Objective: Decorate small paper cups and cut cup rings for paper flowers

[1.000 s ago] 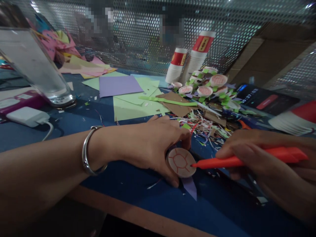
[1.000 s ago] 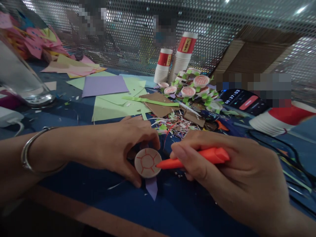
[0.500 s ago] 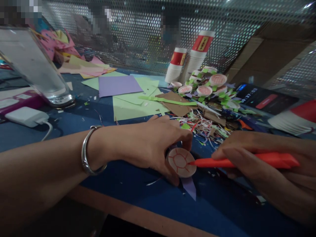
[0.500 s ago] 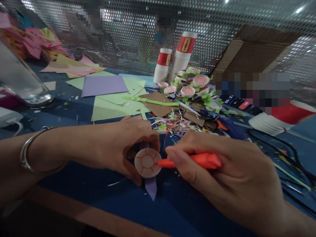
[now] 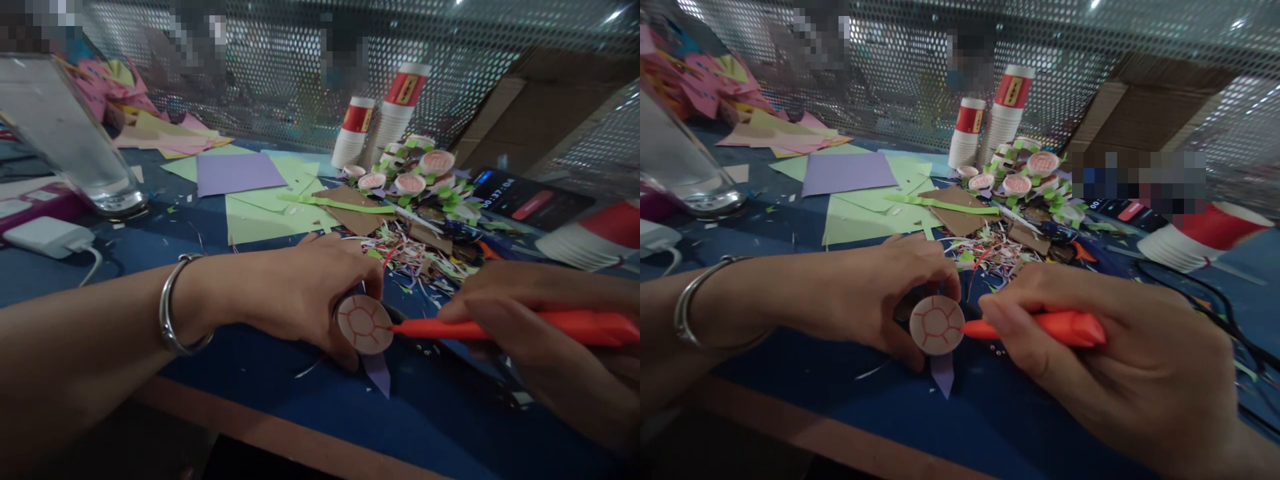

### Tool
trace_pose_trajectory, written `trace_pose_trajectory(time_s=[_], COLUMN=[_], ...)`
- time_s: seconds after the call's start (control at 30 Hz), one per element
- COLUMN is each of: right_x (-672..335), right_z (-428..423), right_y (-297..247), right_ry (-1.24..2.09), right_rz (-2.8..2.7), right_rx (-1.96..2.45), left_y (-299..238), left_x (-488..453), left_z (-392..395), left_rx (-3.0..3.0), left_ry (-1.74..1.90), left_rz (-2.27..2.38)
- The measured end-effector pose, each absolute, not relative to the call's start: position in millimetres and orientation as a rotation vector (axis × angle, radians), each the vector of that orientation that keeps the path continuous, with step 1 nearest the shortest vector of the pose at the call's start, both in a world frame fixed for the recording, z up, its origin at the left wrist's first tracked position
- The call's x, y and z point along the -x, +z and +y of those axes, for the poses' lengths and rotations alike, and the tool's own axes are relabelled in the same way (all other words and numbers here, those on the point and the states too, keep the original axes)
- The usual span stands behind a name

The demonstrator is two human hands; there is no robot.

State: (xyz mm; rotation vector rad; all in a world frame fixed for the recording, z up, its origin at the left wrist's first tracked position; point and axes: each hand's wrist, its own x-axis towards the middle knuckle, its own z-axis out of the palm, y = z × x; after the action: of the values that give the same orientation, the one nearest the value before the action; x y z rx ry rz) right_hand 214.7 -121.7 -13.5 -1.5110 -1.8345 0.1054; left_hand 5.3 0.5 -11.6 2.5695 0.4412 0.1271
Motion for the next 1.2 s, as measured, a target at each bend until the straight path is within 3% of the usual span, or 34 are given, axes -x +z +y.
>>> trace_pose_trajectory(time_s=[0.17,0.37,0.67,1.2], right_x=[-213,-215,-209,-214], right_z=[-121,-111,-106,-109], right_y=[-13,-15,-11,-16], right_ry=[0.124,0.173,0.112,0.334], right_rz=[-1.782,-2.020,-2.106,-2.074], right_rx=[1.594,1.283,1.226,1.213], left_y=[-13,-10,-9,-13], left_x=[-5,-5,-5,-6], left_z=[3,5,3,6], left_rx=[-2.589,-2.611,-2.607,-2.595], left_ry=[0.136,0.132,0.129,0.165], left_rz=[0.436,0.433,0.418,0.406])
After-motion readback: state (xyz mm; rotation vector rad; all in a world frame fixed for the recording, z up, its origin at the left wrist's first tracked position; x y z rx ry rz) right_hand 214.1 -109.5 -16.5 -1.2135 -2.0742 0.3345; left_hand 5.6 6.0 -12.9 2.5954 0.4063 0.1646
